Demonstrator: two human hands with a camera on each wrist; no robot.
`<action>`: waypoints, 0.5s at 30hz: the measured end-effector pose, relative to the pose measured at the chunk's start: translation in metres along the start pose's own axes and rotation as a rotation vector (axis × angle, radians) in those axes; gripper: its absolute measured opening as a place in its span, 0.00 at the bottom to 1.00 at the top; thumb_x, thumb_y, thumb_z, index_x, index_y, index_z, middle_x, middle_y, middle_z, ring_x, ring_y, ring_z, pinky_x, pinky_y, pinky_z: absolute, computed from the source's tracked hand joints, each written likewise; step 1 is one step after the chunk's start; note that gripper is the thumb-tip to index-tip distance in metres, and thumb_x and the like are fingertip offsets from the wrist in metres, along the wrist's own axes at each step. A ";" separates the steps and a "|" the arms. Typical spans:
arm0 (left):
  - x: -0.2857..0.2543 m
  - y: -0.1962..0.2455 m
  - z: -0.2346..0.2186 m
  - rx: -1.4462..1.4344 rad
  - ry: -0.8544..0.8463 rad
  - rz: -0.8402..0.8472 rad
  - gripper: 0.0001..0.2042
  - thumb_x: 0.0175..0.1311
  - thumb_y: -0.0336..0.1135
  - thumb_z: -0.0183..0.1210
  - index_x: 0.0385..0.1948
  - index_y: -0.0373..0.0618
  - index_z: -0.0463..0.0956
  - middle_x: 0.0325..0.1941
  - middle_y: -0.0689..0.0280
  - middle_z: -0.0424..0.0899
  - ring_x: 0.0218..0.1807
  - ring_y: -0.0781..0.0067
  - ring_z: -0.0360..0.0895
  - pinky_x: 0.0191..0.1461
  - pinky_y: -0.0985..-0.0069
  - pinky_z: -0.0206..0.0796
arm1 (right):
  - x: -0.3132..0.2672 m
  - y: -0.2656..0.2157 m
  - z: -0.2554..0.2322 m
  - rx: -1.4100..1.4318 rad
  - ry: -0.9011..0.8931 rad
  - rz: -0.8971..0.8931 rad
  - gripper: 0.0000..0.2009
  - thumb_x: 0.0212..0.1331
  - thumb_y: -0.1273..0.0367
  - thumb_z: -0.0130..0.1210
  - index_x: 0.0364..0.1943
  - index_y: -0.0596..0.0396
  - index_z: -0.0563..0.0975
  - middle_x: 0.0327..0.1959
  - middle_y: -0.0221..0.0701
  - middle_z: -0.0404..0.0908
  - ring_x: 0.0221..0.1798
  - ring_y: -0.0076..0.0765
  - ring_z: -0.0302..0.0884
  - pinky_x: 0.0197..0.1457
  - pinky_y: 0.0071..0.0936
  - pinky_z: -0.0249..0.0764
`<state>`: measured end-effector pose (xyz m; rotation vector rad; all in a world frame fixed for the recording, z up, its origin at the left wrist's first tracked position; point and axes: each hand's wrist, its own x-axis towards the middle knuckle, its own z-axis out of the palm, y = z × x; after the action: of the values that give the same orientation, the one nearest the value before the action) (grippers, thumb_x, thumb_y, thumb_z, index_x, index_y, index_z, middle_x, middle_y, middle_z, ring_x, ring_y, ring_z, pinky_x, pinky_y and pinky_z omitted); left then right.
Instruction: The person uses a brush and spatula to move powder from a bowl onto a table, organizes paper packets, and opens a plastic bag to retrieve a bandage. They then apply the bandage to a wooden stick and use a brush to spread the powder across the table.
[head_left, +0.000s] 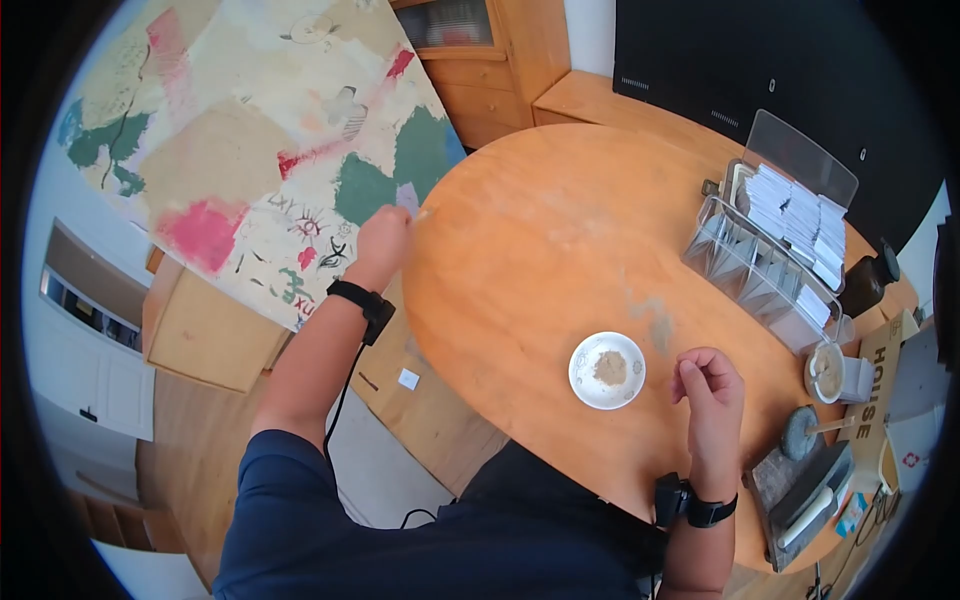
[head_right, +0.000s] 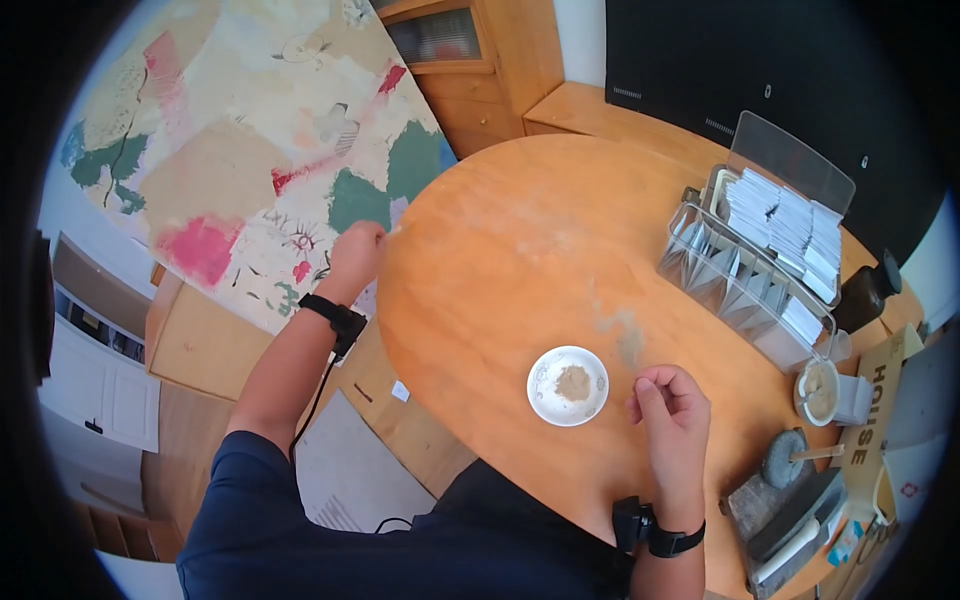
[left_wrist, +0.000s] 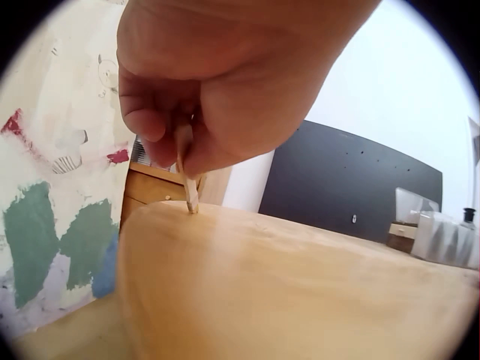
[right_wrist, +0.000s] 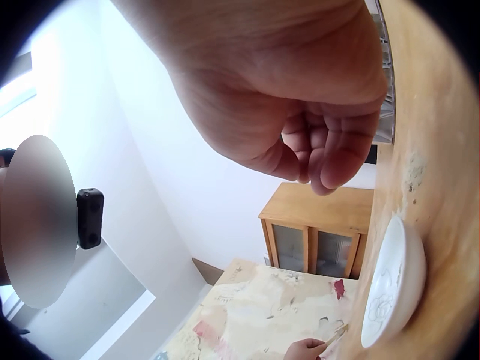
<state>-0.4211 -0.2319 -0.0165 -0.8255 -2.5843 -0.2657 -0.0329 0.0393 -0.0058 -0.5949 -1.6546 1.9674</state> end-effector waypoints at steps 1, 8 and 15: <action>0.005 -0.001 0.007 -0.003 -0.070 0.020 0.06 0.57 0.33 0.54 0.28 0.44 0.80 0.32 0.55 0.81 0.34 0.51 0.80 0.36 0.59 0.72 | 0.001 0.000 -0.001 0.000 0.004 -0.006 0.03 0.64 0.74 0.51 0.34 0.57 0.76 0.26 0.24 0.75 0.27 0.18 0.71 0.29 0.16 0.69; 0.024 0.022 -0.004 0.039 -0.035 -0.025 0.07 0.55 0.33 0.54 0.25 0.43 0.80 0.31 0.56 0.83 0.34 0.50 0.80 0.38 0.59 0.73 | -0.001 -0.002 -0.004 0.013 0.028 0.033 0.02 0.64 0.74 0.52 0.34 0.58 0.75 0.26 0.25 0.75 0.27 0.17 0.71 0.30 0.16 0.68; 0.015 0.035 -0.004 -0.025 -0.109 0.152 0.05 0.54 0.30 0.55 0.24 0.41 0.79 0.29 0.54 0.81 0.34 0.50 0.79 0.38 0.59 0.71 | -0.003 -0.008 -0.003 0.024 0.032 0.046 0.02 0.64 0.74 0.53 0.34 0.57 0.75 0.25 0.24 0.75 0.27 0.16 0.71 0.32 0.14 0.69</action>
<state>-0.4106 -0.1974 -0.0039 -1.0674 -2.6048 -0.2136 -0.0280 0.0410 0.0011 -0.6579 -1.6090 1.9974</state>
